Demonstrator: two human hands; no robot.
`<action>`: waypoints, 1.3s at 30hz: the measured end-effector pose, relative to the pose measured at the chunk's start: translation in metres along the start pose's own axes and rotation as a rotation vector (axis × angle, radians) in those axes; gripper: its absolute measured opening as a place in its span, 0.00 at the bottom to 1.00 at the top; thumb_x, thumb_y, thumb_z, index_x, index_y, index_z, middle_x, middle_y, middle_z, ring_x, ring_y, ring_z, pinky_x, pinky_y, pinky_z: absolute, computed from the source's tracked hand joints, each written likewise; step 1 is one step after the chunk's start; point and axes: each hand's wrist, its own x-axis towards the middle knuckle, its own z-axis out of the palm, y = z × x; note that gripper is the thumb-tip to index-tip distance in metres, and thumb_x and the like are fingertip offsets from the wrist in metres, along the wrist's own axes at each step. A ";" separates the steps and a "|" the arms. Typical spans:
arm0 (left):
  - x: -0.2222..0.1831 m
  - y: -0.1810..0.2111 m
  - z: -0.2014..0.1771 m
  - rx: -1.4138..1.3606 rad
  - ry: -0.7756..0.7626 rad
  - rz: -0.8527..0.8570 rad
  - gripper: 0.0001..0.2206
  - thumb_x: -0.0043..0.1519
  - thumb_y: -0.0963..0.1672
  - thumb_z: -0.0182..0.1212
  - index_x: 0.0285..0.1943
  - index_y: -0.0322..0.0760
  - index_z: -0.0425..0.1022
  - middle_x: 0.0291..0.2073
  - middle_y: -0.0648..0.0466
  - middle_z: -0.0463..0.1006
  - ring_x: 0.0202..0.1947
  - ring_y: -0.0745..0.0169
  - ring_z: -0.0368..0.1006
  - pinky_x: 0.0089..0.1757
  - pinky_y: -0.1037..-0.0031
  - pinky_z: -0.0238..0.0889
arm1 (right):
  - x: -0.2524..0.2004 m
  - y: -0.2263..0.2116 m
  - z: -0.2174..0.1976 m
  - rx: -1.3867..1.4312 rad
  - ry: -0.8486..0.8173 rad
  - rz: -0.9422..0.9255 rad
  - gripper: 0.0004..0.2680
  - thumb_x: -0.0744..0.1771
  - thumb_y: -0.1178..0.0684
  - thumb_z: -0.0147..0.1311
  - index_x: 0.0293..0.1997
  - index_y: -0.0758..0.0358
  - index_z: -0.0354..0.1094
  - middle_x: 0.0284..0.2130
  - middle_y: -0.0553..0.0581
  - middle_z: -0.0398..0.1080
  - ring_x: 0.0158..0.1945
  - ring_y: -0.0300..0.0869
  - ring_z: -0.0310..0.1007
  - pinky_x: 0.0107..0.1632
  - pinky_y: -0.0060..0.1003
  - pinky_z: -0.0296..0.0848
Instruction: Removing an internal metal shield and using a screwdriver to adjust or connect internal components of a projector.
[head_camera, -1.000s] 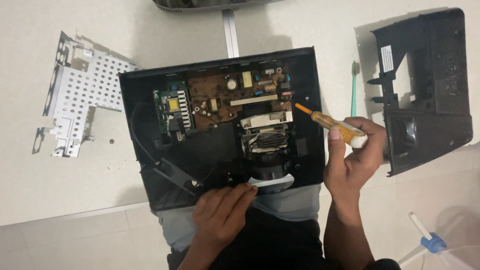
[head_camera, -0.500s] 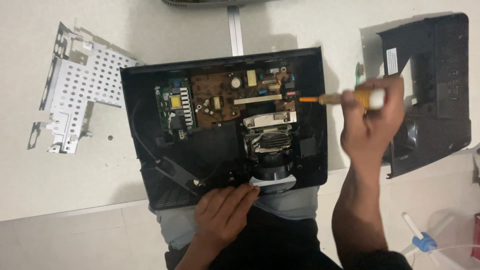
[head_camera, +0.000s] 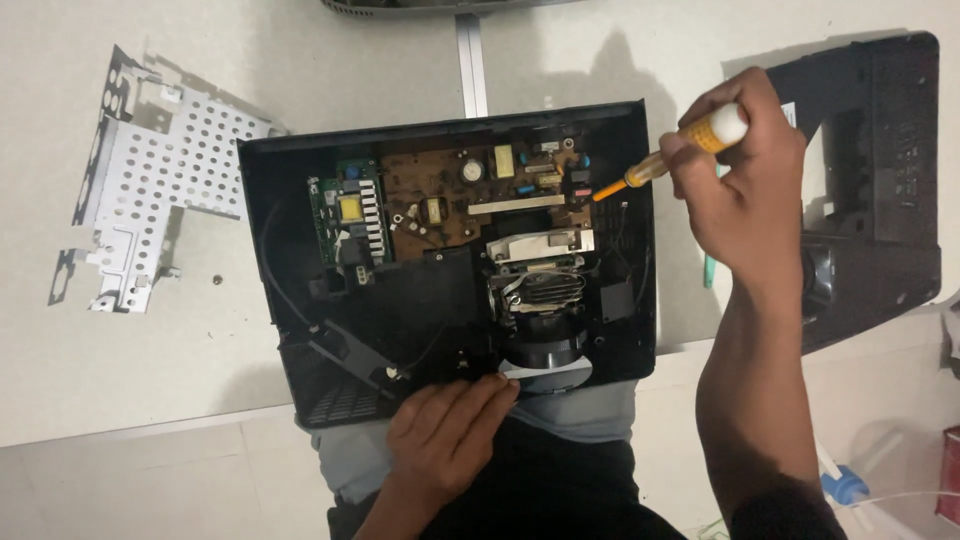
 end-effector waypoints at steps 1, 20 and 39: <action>0.000 0.001 0.000 0.000 -0.001 0.001 0.12 0.71 0.44 0.52 0.49 0.49 0.84 0.45 0.64 0.84 0.40 0.69 0.76 0.42 0.73 0.69 | 0.002 0.000 -0.001 0.001 0.001 0.001 0.05 0.73 0.61 0.52 0.47 0.68 0.57 0.34 0.58 0.69 0.32 0.43 0.68 0.40 0.39 0.63; 0.005 -0.002 -0.003 -0.002 -0.017 0.010 0.14 0.72 0.45 0.48 0.48 0.49 0.85 0.44 0.63 0.84 0.37 0.69 0.77 0.41 0.73 0.69 | -0.011 0.034 -0.016 0.292 0.357 0.069 0.03 0.72 0.64 0.47 0.47 0.64 0.58 0.35 0.57 0.62 0.29 0.40 0.62 0.28 0.34 0.63; 0.010 0.000 -0.007 0.023 -0.048 0.022 0.05 0.67 0.46 0.63 0.45 0.49 0.84 0.42 0.65 0.85 0.36 0.71 0.75 0.41 0.76 0.66 | -0.039 -0.015 0.007 -0.097 0.308 0.016 0.08 0.73 0.57 0.52 0.50 0.74 0.61 0.43 0.66 0.66 0.42 0.51 0.68 0.50 0.43 0.65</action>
